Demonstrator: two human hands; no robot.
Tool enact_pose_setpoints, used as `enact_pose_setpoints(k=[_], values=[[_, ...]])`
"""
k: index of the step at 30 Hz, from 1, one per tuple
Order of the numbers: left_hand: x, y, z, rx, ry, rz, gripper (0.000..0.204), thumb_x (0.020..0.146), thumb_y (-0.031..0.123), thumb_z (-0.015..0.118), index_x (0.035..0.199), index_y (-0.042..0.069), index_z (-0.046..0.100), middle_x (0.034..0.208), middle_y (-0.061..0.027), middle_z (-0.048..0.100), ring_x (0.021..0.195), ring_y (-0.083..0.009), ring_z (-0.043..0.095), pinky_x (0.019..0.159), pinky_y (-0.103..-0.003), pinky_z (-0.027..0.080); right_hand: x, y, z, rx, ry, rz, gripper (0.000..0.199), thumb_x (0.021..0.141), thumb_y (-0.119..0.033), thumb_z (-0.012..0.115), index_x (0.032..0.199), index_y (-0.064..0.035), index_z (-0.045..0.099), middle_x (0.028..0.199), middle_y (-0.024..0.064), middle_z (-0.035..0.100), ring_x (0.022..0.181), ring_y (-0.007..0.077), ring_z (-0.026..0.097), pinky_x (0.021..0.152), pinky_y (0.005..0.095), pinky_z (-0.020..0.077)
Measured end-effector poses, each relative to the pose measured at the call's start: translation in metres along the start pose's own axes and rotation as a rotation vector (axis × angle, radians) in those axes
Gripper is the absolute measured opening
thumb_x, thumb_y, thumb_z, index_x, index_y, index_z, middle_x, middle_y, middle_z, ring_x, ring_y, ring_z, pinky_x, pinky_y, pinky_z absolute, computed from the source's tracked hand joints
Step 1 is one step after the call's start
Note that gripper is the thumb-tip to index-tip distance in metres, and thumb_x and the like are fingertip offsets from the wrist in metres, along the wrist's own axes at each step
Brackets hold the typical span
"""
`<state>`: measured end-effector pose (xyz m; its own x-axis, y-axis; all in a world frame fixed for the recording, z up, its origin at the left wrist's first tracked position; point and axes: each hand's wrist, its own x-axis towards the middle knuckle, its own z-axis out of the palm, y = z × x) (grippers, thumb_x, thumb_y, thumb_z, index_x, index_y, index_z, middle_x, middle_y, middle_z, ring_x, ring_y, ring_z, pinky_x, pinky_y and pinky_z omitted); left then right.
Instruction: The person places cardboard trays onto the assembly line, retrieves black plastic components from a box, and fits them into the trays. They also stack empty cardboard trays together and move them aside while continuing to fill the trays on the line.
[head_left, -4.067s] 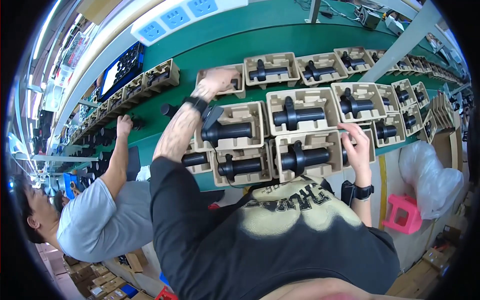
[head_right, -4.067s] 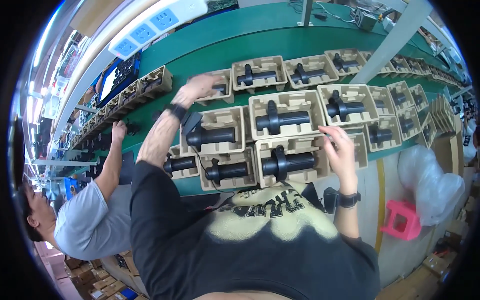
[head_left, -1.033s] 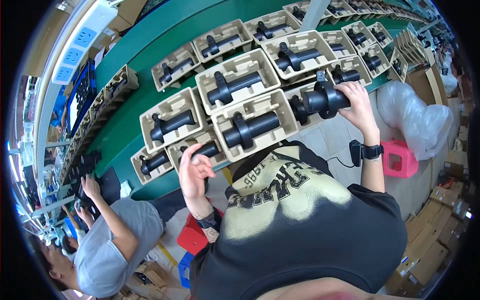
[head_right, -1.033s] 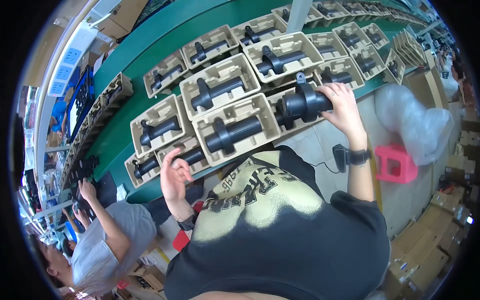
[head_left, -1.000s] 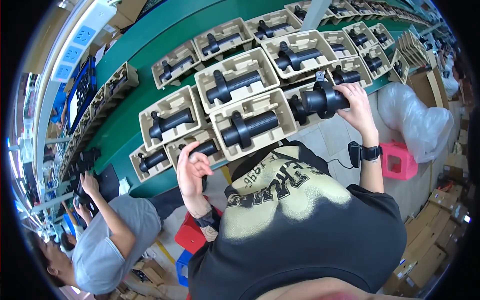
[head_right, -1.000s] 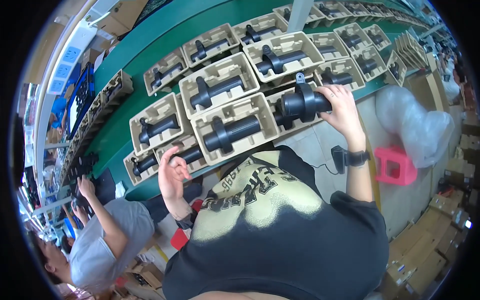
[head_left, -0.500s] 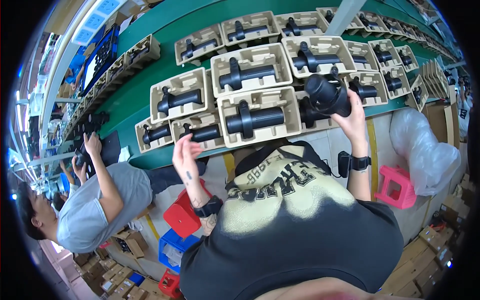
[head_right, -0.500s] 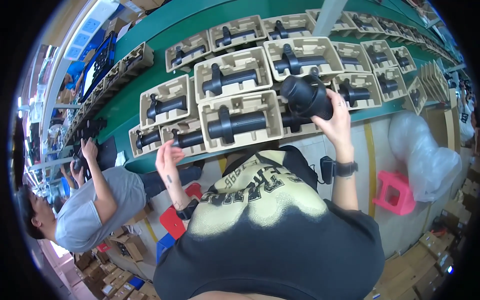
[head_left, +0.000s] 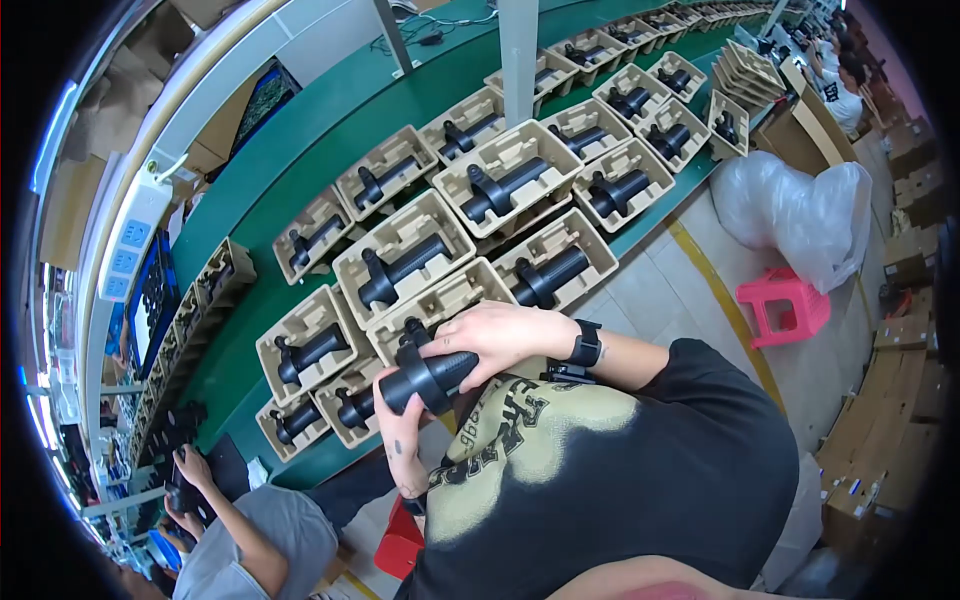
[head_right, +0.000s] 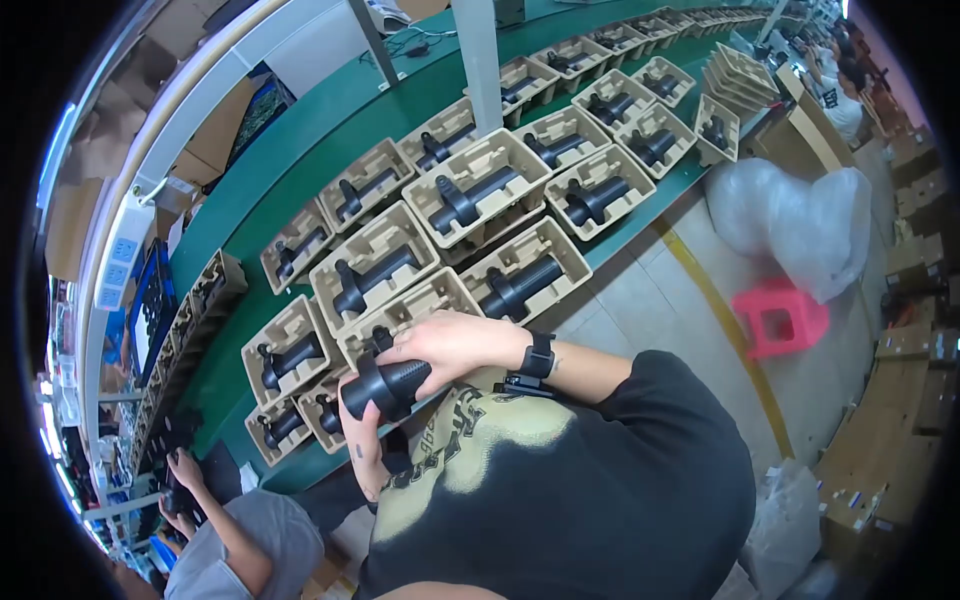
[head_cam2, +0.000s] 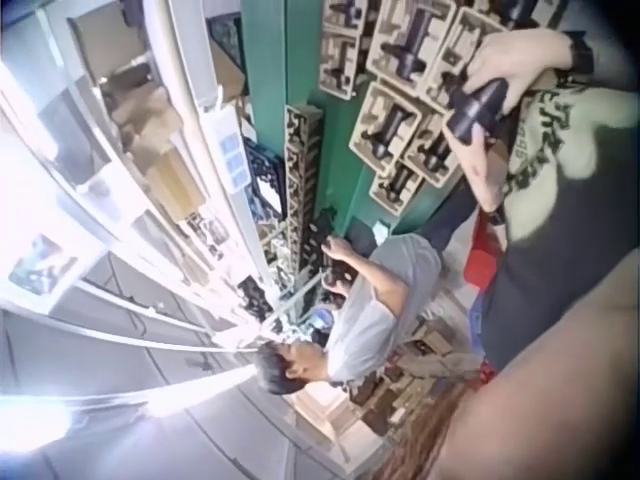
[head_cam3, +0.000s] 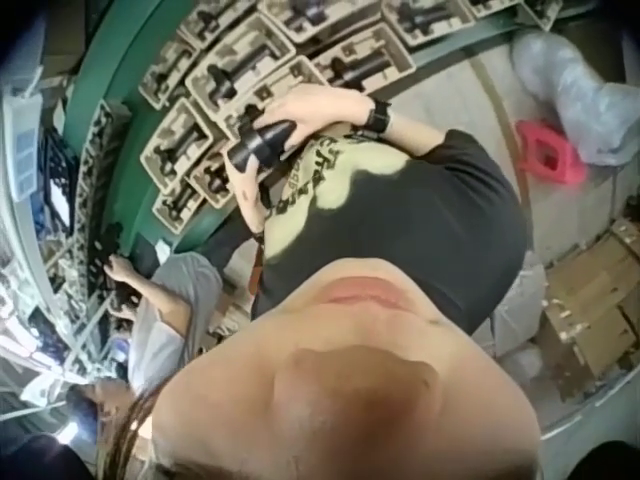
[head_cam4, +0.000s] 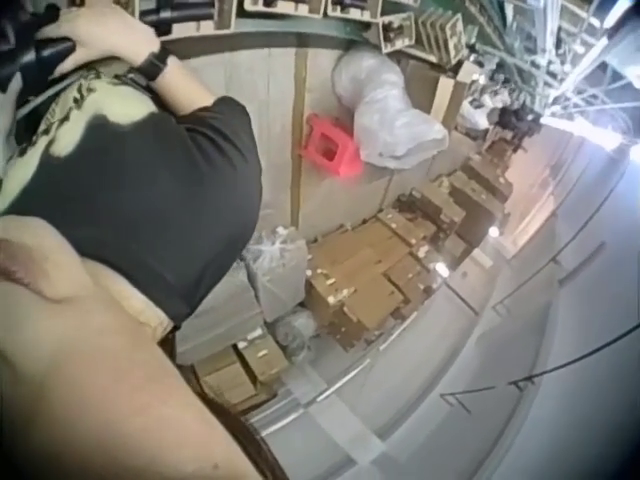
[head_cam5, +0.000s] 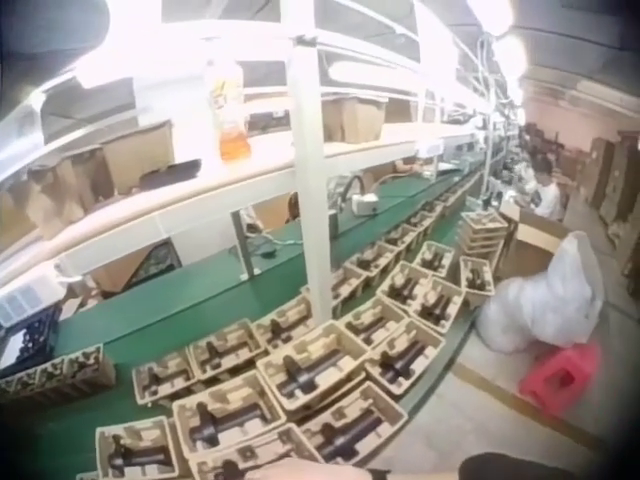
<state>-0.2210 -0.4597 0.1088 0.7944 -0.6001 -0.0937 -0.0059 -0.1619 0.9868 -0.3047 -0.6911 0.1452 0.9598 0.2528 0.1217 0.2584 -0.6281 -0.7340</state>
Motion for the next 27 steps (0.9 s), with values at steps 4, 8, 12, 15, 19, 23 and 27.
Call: enact_pose_setpoints(k=[4, 8, 12, 15, 19, 23, 27], values=[[-0.002, -0.033, -0.013, -0.163, 0.064, -0.015, 0.065, 0.070, 0.031, 0.070, 0.122, 0.003, 0.043, 0.113, -0.0099, 0.050, 0.100, -0.0196, 0.051, 0.088, -0.032, 0.042, -0.006, 0.013, 0.005, 0.276, 0.108, 0.115, 0.055, 0.075, -0.033, 0.071, 0.122, -0.0093, 0.053, 0.103, 0.0116, 0.062, 0.087, 0.0256, 0.063, 0.077, 0.0345, 0.0498], [0.000, -0.022, -0.004, -0.231, 0.162, 0.035, 0.070, 0.066, 0.031, 0.072, 0.124, 0.004, 0.042, 0.115, -0.0107, 0.049, 0.105, -0.0210, 0.050, 0.091, -0.033, 0.041, -0.001, 0.024, -0.003, 0.473, 0.219, 0.230, 0.044, 0.075, -0.025, 0.073, 0.113, -0.0081, 0.059, 0.095, 0.0079, 0.062, 0.084, 0.0189, 0.062, 0.076, 0.0321, 0.0497], [0.013, 0.008, -0.007, 0.033, -0.034, 0.081, 0.066, 0.062, 0.017, 0.073, 0.122, 0.004, 0.048, 0.115, -0.0092, 0.052, 0.109, -0.0239, 0.050, 0.094, -0.034, 0.040, 0.003, 0.014, 0.003, 0.467, 0.586, 0.311, 0.035, 0.073, -0.021, 0.066, 0.104, -0.0067, 0.060, 0.098, 0.0044, 0.058, 0.090, 0.0162, 0.056, 0.080, 0.0298, 0.0452], [0.019, 0.005, -0.008, 0.401, -0.162, 0.217, 0.061, 0.058, 0.015, 0.075, 0.112, -0.001, 0.052, 0.108, -0.0176, 0.054, 0.102, -0.0278, 0.055, 0.088, -0.035, 0.043, -0.007, 0.024, 0.009, 0.442, 0.551, 0.290, 0.037, 0.073, -0.019, 0.065, 0.105, -0.0038, 0.057, 0.102, 0.0073, 0.056, 0.094, 0.0183, 0.054, 0.083, 0.0290, 0.0425], [-0.021, 0.002, -0.022, 0.382, -0.093, 0.009, 0.054, 0.060, 0.018, 0.076, 0.106, -0.002, 0.054, 0.097, -0.0179, 0.059, 0.092, -0.0280, 0.059, 0.083, -0.035, 0.046, 0.016, 0.018, 0.026, 0.382, 0.264, 0.101, 0.043, 0.075, -0.023, 0.064, 0.111, -0.0006, 0.054, 0.105, 0.0100, 0.055, 0.094, 0.0194, 0.054, 0.084, 0.0294, 0.0421], [-0.088, -0.013, -0.046, 0.123, 0.070, -0.057, 0.049, 0.062, 0.020, 0.075, 0.102, -0.002, 0.057, 0.092, -0.0142, 0.063, 0.087, -0.0266, 0.061, 0.078, -0.036, 0.048, 0.039, -0.009, 0.030, 0.836, 0.193, 0.188, 0.048, 0.078, -0.025, 0.065, 0.118, 0.0000, 0.052, 0.110, 0.0127, 0.055, 0.097, 0.0207, 0.054, 0.091, 0.0335, 0.0407], [-0.161, -0.096, -0.020, -0.830, 0.746, 0.050, 0.038, 0.076, 0.028, 0.068, 0.099, -0.001, 0.059, 0.093, -0.0086, 0.064, 0.084, -0.0224, 0.062, 0.076, -0.034, 0.050, 0.063, -0.008, 0.034, 0.503, -0.149, 0.067, 0.044, 0.081, -0.018, 0.062, 0.120, -0.0015, 0.053, 0.118, 0.0148, 0.053, 0.108, 0.0266, 0.051, 0.099, 0.0382, 0.0357]])
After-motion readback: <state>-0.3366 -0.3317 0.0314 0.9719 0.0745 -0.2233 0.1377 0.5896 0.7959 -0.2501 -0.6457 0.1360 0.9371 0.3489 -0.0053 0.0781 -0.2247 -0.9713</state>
